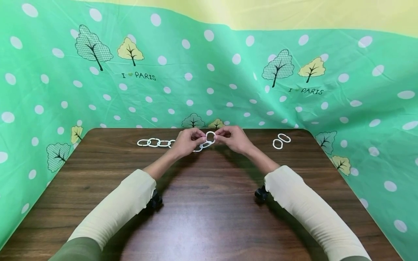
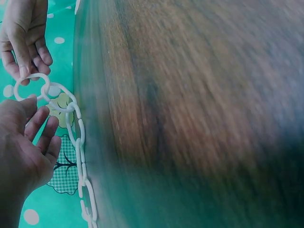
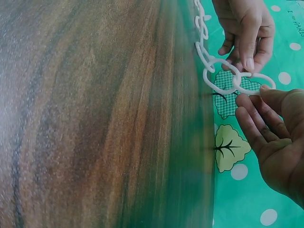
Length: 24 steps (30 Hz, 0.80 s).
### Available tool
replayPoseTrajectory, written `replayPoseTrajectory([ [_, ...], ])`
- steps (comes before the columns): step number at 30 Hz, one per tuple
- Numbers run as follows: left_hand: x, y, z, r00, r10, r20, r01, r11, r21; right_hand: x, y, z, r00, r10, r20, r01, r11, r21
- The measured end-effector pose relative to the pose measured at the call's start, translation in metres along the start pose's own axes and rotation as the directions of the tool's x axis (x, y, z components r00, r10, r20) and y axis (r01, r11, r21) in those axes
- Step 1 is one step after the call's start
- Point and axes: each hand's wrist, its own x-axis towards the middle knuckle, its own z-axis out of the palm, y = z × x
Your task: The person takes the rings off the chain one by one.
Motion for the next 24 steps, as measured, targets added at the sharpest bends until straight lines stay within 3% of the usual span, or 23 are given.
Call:
replayPoseTrajectory([
  [8, -0.002, -0.005, -0.005, 0.999, -0.023, 0.031, 0.023, 1.0, 0.011, 0.001, -0.002, -0.001, 1.0, 0.012, 0.003, -0.012, 1.0, 0.005],
  [18, -0.004, -0.013, -0.01, 0.994, -0.069, 0.084, 0.061, 0.993, 0.1, 0.001, -0.002, -0.002, 1.0, 0.017, 0.012, -0.017, 1.0, 0.0],
  [24, -0.005, -0.014, -0.008, 0.994, -0.034, 0.102, 0.02, 0.991, 0.132, 0.0, -0.003, -0.001, 1.0, 0.016, 0.019, -0.016, 1.0, 0.01],
])
